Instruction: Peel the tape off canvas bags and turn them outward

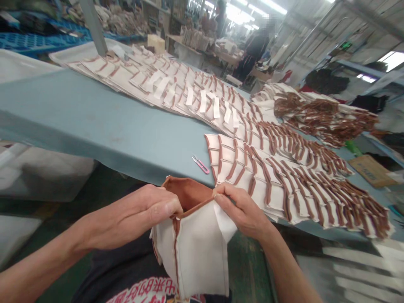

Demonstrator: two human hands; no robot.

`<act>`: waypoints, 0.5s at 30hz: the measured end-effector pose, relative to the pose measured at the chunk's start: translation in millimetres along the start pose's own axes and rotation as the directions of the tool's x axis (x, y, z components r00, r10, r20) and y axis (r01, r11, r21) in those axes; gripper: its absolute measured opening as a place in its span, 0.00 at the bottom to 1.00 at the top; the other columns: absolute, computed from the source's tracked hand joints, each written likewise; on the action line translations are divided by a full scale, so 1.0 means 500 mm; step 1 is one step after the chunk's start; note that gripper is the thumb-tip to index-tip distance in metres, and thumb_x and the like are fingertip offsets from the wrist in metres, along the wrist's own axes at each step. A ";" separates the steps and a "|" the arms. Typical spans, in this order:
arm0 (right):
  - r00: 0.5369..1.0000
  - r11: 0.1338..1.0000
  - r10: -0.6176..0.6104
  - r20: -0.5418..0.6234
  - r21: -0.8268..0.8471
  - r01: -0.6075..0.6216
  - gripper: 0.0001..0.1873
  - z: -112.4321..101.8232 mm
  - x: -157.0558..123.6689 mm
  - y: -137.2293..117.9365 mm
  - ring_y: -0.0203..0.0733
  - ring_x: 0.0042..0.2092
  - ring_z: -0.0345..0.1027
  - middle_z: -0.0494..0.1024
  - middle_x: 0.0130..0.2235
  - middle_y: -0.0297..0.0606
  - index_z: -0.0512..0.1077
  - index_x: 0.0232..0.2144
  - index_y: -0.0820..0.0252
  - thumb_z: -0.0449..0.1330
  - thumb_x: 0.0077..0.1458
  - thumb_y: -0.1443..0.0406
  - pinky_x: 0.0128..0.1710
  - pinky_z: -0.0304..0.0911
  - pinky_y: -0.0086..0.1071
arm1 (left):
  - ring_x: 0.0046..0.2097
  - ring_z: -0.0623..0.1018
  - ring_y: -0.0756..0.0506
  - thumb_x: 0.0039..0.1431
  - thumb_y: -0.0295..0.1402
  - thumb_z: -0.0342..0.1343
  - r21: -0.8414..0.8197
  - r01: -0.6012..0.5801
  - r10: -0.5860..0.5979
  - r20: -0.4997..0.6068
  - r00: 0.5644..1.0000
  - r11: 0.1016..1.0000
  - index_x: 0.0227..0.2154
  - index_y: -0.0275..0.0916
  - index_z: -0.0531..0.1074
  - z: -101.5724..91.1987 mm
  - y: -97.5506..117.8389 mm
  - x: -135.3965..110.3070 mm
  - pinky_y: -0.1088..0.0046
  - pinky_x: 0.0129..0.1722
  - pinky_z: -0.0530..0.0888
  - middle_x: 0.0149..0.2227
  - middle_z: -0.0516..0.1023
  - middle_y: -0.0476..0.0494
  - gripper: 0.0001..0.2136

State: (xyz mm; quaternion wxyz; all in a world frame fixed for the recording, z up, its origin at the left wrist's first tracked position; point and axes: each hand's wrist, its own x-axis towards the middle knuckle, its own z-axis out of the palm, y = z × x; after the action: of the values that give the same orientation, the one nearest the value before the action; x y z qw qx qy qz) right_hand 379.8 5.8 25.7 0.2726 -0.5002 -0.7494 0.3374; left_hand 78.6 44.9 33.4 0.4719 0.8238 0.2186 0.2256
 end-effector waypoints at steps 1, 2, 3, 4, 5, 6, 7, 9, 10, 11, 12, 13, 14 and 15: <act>1.000 1.000 -0.017 -0.019 -0.002 0.017 0.14 0.002 -0.003 0.004 0.38 0.33 0.68 0.75 0.31 0.30 0.73 0.36 0.56 0.55 0.77 0.62 0.34 0.60 0.31 | 0.33 0.76 0.48 0.80 0.36 0.39 -0.028 0.013 -0.012 0.004 1.000 1.000 0.32 0.40 0.77 0.001 -0.004 0.001 0.76 0.37 0.73 0.32 0.78 0.51 0.24; 0.998 0.999 -0.041 -0.038 -0.013 0.041 0.14 0.005 -0.007 0.007 0.37 0.32 0.68 0.75 0.31 0.30 0.72 0.35 0.56 0.55 0.76 0.63 0.33 0.60 0.30 | 0.33 0.76 0.48 0.81 0.37 0.39 -0.041 0.027 -0.027 0.011 1.000 0.999 0.33 0.39 0.77 0.002 -0.007 0.002 0.75 0.37 0.72 0.32 0.77 0.52 0.24; 0.996 0.997 -0.073 -0.059 -0.035 0.071 0.13 0.006 -0.011 0.008 0.37 0.32 0.68 0.75 0.31 0.30 0.72 0.35 0.56 0.55 0.76 0.64 0.33 0.60 0.30 | 0.32 0.75 0.49 0.83 0.38 0.40 -0.024 0.043 -0.043 0.002 0.999 0.999 0.33 0.40 0.77 0.005 -0.009 0.002 0.75 0.36 0.71 0.31 0.76 0.52 0.24; 0.991 0.992 -0.111 -0.080 -0.068 0.106 0.13 0.007 -0.016 0.007 0.37 0.32 0.69 0.76 0.31 0.30 0.71 0.35 0.55 0.56 0.76 0.66 0.34 0.61 0.30 | 0.31 0.74 0.50 0.84 0.40 0.42 0.007 0.048 -0.048 -0.002 0.999 0.999 0.32 0.40 0.77 0.008 -0.008 0.001 0.75 0.35 0.69 0.29 0.75 0.54 0.24; 0.983 0.984 -0.155 -0.098 -0.108 0.144 0.12 0.006 -0.023 0.003 0.37 0.33 0.70 0.77 0.32 0.30 0.71 0.35 0.55 0.56 0.76 0.67 0.35 0.62 0.30 | 0.30 0.74 0.50 0.84 0.40 0.44 0.055 0.046 -0.045 -0.004 0.999 0.997 0.30 0.40 0.76 0.013 -0.005 0.000 0.75 0.34 0.68 0.28 0.74 0.54 0.24; 0.973 0.972 -0.201 -0.115 -0.150 0.183 0.12 0.004 -0.030 -0.002 0.37 0.34 0.71 0.78 0.33 0.30 0.71 0.35 0.55 0.57 0.76 0.68 0.37 0.63 0.29 | 0.30 0.74 0.51 0.85 0.41 0.45 0.123 0.034 -0.032 -0.014 0.999 0.992 0.29 0.40 0.75 0.019 0.001 -0.002 0.74 0.34 0.68 0.27 0.73 0.55 0.25; 0.961 0.957 -0.244 -0.127 -0.191 0.218 0.12 0.002 -0.038 -0.008 0.37 0.35 0.72 0.78 0.33 0.30 0.71 0.36 0.54 0.57 0.76 0.69 0.38 0.64 0.29 | 0.30 0.75 0.50 0.86 0.40 0.45 0.202 0.008 -0.002 -0.031 1.000 0.979 0.29 0.40 0.74 0.027 0.009 -0.005 0.73 0.34 0.67 0.27 0.74 0.55 0.25; 0.937 0.927 -0.322 -0.138 -0.249 0.282 0.11 -0.004 -0.056 -0.018 0.36 0.35 0.73 0.79 0.33 0.29 0.70 0.37 0.53 0.58 0.77 0.69 0.39 0.65 0.29 | 0.31 0.76 0.49 0.88 0.39 0.41 0.370 -0.068 0.102 -0.073 0.992 0.926 0.29 0.41 0.73 0.048 0.029 -0.012 0.70 0.36 0.68 0.28 0.76 0.53 0.27; 0.925 0.912 -0.355 -0.136 -0.269 0.310 0.11 -0.007 -0.065 -0.021 0.36 0.34 0.72 0.79 0.33 0.28 0.70 0.38 0.53 0.58 0.77 0.69 0.39 0.65 0.28 | 0.31 0.76 0.49 0.88 0.38 0.38 0.445 -0.107 0.164 -0.092 0.982 0.889 0.30 0.41 0.73 0.061 0.038 -0.016 0.68 0.35 0.68 0.29 0.78 0.52 0.28; 0.914 0.897 -0.382 -0.133 -0.290 0.333 0.11 -0.008 -0.074 -0.020 0.36 0.34 0.73 0.79 0.33 0.28 0.70 0.39 0.53 0.58 0.78 0.69 0.39 0.66 0.28 | 0.29 0.75 0.48 0.88 0.37 0.36 0.508 -0.133 0.220 -0.114 0.969 0.851 0.30 0.41 0.73 0.076 0.045 -0.020 0.67 0.34 0.68 0.28 0.78 0.52 0.28; 0.906 0.884 -0.403 -0.128 -0.311 0.349 0.10 -0.009 -0.082 -0.018 0.36 0.34 0.73 0.79 0.33 0.29 0.70 0.40 0.53 0.57 0.79 0.68 0.40 0.67 0.29 | 0.28 0.73 0.48 0.88 0.35 0.37 0.563 -0.145 0.264 -0.137 0.955 0.814 0.29 0.41 0.72 0.092 0.050 -0.024 0.65 0.32 0.67 0.27 0.77 0.51 0.28; 0.899 0.871 -0.420 -0.122 -0.332 0.362 0.10 -0.008 -0.088 -0.013 0.36 0.35 0.74 0.80 0.33 0.29 0.70 0.40 0.53 0.56 0.80 0.67 0.41 0.68 0.29 | 0.27 0.72 0.47 0.87 0.33 0.40 0.598 -0.154 0.296 -0.146 0.944 0.786 0.29 0.42 0.71 0.107 0.052 -0.028 0.63 0.30 0.66 0.27 0.77 0.51 0.26; 0.893 0.859 -0.434 -0.119 -0.352 0.371 0.11 -0.006 -0.092 -0.007 0.37 0.35 0.74 0.80 0.33 0.30 0.70 0.40 0.53 0.55 0.81 0.66 0.43 0.69 0.30 | 0.27 0.72 0.46 0.86 0.31 0.46 0.622 -0.158 0.310 -0.143 0.940 0.767 0.29 0.42 0.71 0.120 0.051 -0.032 0.63 0.30 0.66 0.27 0.77 0.50 0.23; 0.890 0.850 -0.441 -0.115 -0.371 0.374 0.12 -0.004 -0.096 -0.001 0.37 0.35 0.75 0.80 0.32 0.30 0.70 0.40 0.53 0.54 0.82 0.65 0.44 0.70 0.31 | 0.28 0.72 0.45 0.84 0.29 0.51 0.635 -0.163 0.313 -0.131 0.941 0.755 0.29 0.43 0.71 0.132 0.049 -0.036 0.63 0.29 0.67 0.27 0.78 0.50 0.20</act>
State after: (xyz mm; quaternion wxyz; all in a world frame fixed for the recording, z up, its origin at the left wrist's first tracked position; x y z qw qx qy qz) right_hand 397.8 -38.6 23.7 0.3207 -0.3991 -0.8546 0.0867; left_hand 106.0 -21.6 22.0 0.1164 0.9215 0.2256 0.2938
